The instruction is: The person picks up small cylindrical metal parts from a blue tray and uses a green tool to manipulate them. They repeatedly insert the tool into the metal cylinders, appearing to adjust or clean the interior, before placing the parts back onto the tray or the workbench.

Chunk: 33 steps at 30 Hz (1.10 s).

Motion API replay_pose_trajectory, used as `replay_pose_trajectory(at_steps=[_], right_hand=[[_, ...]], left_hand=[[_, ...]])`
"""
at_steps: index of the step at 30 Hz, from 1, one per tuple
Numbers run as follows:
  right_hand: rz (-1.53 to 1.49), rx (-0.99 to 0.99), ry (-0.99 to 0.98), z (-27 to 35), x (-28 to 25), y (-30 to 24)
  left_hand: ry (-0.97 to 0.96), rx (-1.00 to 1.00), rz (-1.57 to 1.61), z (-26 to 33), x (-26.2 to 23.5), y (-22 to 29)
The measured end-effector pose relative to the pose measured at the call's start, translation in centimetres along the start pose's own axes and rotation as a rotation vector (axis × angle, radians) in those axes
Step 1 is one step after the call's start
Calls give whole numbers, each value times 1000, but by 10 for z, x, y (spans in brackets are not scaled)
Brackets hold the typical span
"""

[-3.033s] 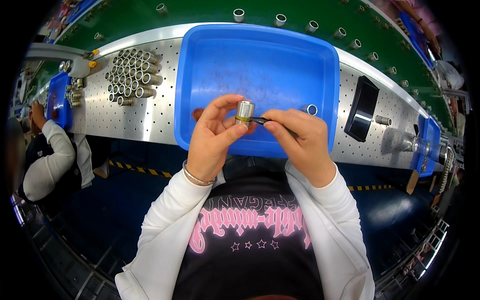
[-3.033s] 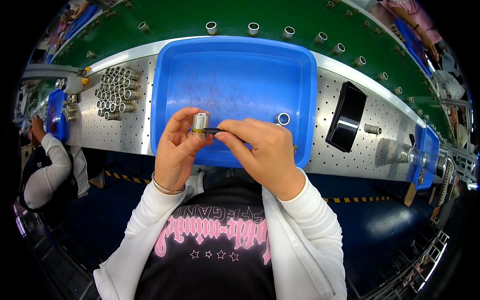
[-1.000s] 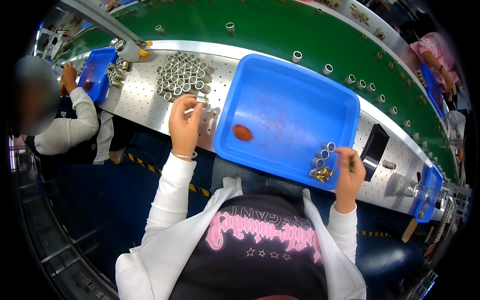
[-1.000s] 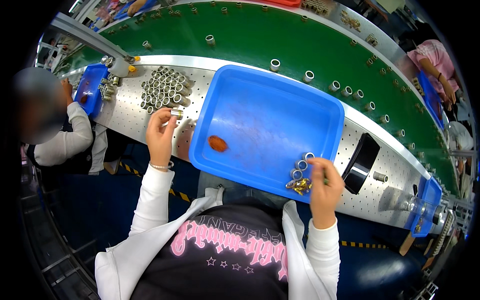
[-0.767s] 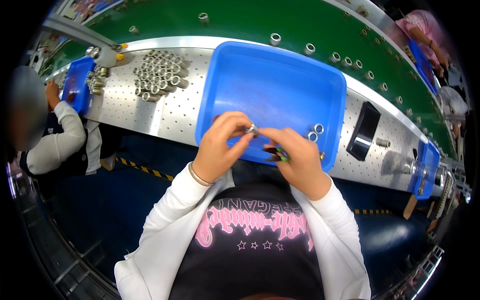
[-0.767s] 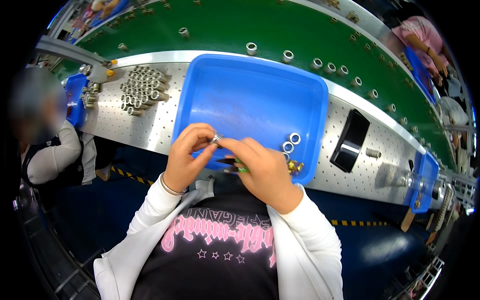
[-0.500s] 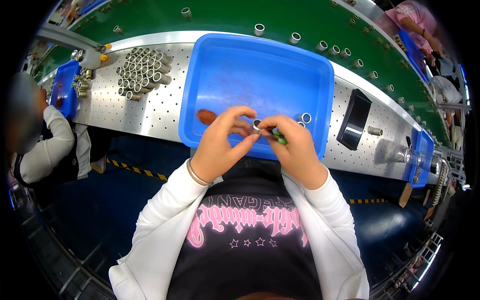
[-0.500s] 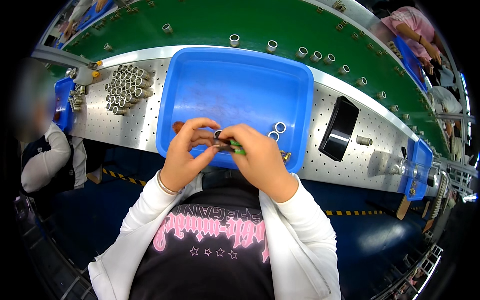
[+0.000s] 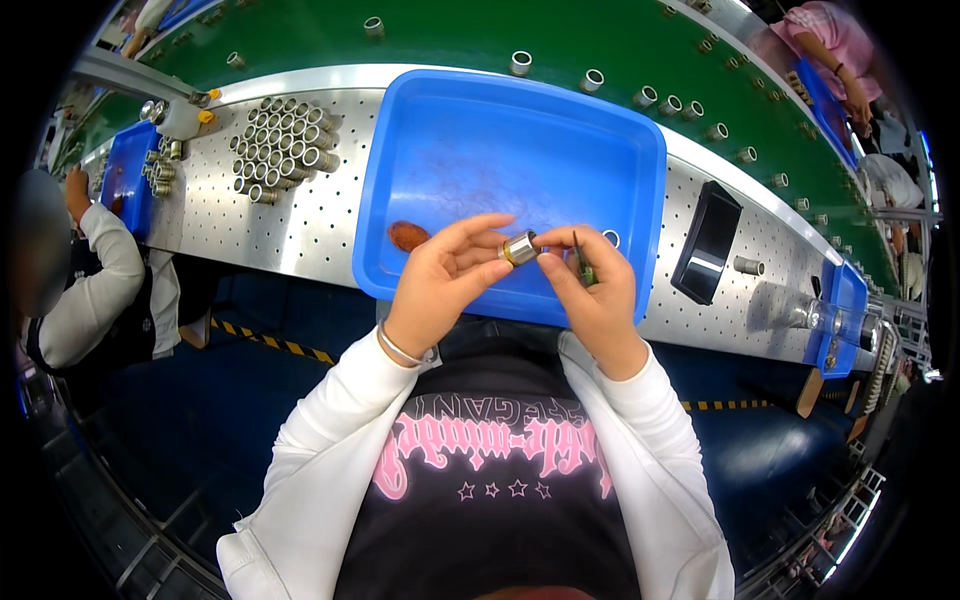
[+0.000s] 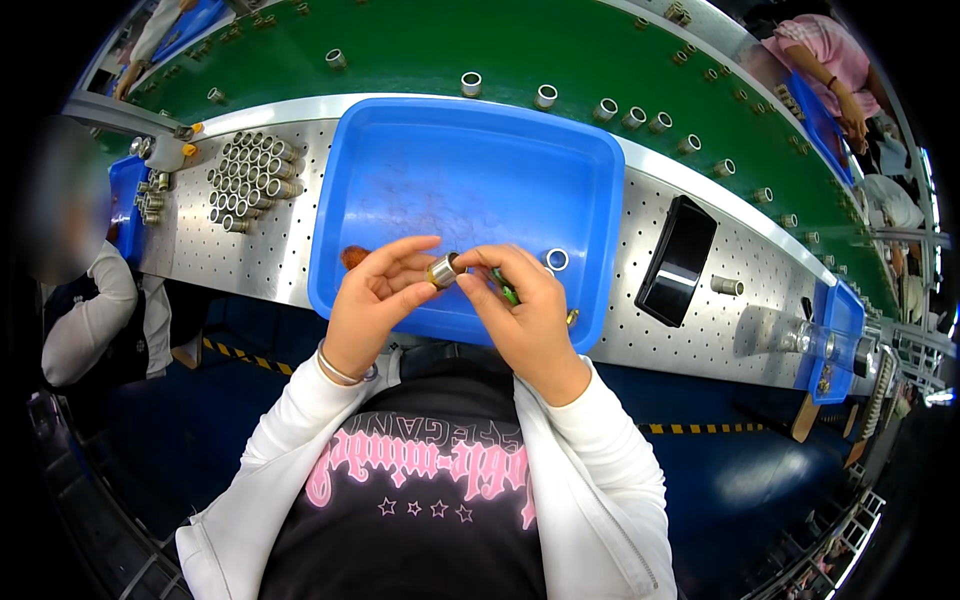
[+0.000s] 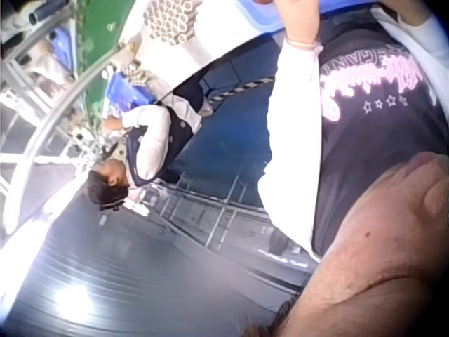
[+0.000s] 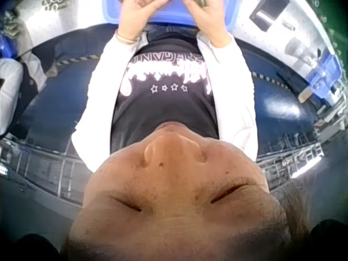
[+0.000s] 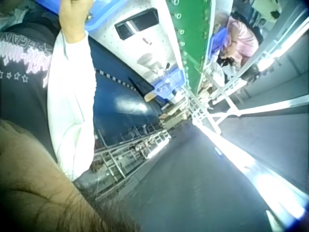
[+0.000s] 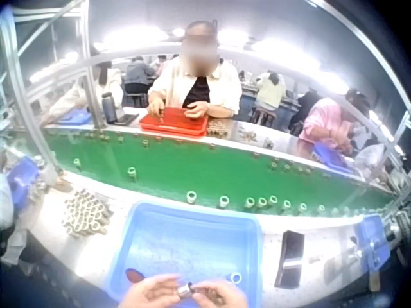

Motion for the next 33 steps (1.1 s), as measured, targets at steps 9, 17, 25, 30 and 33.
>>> replay_pose_trajectory(at_steps=[9, 17, 25, 30, 33], right_hand=[[239, -280, 9, -7, 10, -8], [-78, 100, -108, -2, 1, -5], [-179, 230, -108, 2, 4, -2], [-151, 143, -144, 2, 4, -2], [-61, 132, -234, -1, -1, -9]], left_hand=[[84, 517, -512, 1, 2, -3], [50, -78, 72, -4, -10, 0], [-2, -331, 377, -5, -9, 6], [28, -293, 345, -3, -9, 4], [85, -260, 310, 0, -12, 4]])
Point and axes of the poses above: each hand's wrist, its own z-axis away from the middle knuckle, its own x-axis out of the palm, y = z × x, the point moved 1 cm from there along -z, towards the middle knuckle, and after that the axes turned 13 degrees about y, right-handed, at the moved point
